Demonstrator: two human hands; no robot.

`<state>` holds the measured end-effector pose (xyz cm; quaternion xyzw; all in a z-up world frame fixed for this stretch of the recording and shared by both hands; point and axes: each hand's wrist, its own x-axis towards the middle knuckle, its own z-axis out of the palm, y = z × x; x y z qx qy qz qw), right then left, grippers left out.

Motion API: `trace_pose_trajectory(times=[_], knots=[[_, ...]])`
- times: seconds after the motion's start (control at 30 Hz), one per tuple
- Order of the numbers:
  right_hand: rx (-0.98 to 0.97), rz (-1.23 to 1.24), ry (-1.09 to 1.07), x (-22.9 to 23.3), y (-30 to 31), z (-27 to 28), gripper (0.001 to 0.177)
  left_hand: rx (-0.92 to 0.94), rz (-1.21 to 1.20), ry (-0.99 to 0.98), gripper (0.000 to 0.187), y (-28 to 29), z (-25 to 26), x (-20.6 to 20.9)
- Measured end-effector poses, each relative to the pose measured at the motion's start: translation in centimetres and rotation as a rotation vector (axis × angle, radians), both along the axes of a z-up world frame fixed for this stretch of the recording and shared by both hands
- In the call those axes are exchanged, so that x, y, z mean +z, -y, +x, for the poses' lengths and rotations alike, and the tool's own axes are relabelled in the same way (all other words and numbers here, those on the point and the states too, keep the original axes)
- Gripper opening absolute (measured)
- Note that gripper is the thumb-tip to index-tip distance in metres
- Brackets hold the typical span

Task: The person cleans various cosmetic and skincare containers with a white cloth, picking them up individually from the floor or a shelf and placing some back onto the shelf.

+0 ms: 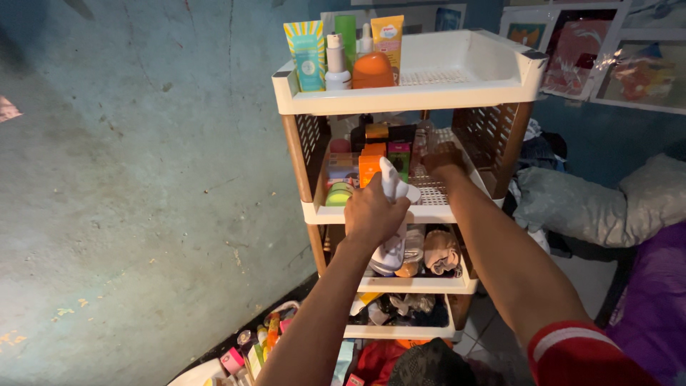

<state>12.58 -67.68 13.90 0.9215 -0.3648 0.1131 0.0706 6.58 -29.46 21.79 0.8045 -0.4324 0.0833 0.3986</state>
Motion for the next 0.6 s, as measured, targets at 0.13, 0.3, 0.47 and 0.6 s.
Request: trace_pose_trajectory(times=[0.13, 0.3, 0.47, 0.6], knots=[[0.049, 0.07, -0.004, 0.0, -1.6, -0.3, 0.04, 0.005, -0.003, -0.011, 0.057, 0.0, 0.0, 0.1], [0.073, 0.102, -0.008, 0.1, -2.1, -0.4, 0.036, -0.004, -0.023, -0.008, 0.055, 0.1, 0.1, 0.0], [0.085, 0.033, 0.024, -0.6, -0.5, 0.2, 0.038, -0.03, -0.059, -0.003, 0.053, 0.0, 0.1, -0.1], [0.097, 0.032, 0.015, -1.0, 0.1, 0.6, 0.042, -0.014, -0.047, -0.004, 0.053, 0.0, 0.1, -0.1]])
